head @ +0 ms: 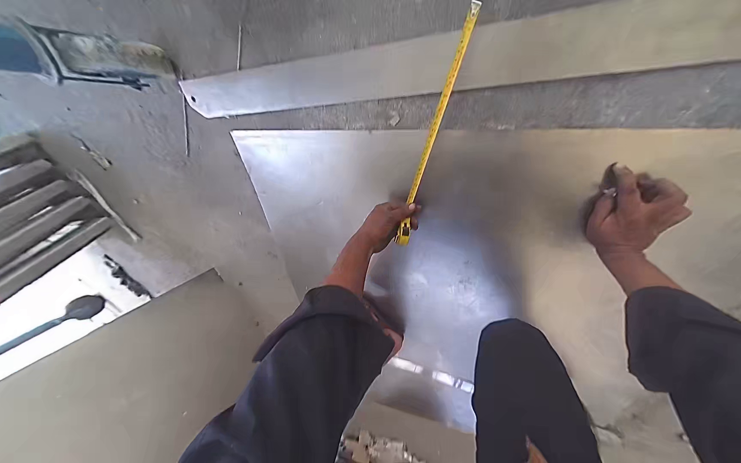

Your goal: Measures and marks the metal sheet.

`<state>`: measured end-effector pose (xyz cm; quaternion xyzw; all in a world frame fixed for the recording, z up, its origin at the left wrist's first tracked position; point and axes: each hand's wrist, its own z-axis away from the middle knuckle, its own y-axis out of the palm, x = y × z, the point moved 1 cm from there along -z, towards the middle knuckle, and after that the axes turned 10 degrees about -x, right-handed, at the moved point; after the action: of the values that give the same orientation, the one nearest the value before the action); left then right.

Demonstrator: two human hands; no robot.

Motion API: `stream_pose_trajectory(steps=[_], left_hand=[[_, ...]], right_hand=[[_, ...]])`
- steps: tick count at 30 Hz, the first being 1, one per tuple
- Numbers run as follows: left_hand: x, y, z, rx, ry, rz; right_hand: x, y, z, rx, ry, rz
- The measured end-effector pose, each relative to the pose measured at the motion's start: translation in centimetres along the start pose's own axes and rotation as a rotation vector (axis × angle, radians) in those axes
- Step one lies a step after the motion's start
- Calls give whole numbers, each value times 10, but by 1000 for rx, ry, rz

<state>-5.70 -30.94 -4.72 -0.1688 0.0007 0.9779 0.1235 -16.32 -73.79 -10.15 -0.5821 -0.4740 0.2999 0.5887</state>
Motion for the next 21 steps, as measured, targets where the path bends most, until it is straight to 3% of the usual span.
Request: stream_pose_trajectory(steps=[4,8,11,14,16,19,21], left_hand=[[-3,-18,22,-36,178,128],[25,-29,61,-202,434,432],[68,-13,116,-383,543,681],[136,16,196,-535,553,744],[188,36,266,-600,475,604],[246,46,367,-580,299,81],[268,50,408,-530,165,-235]], right_hand=[[1,-3,5,-6,-12,18],[-2,-1,3,-21,-57,54],[-4,0,0,-36,-58,40],[-4,-1,1,-27,-47,-16],[-4,-4,-1,18,-38,-55],[-16,-15,-7,174,-54,-167],[-28,-40,-17,325,-111,-330]])
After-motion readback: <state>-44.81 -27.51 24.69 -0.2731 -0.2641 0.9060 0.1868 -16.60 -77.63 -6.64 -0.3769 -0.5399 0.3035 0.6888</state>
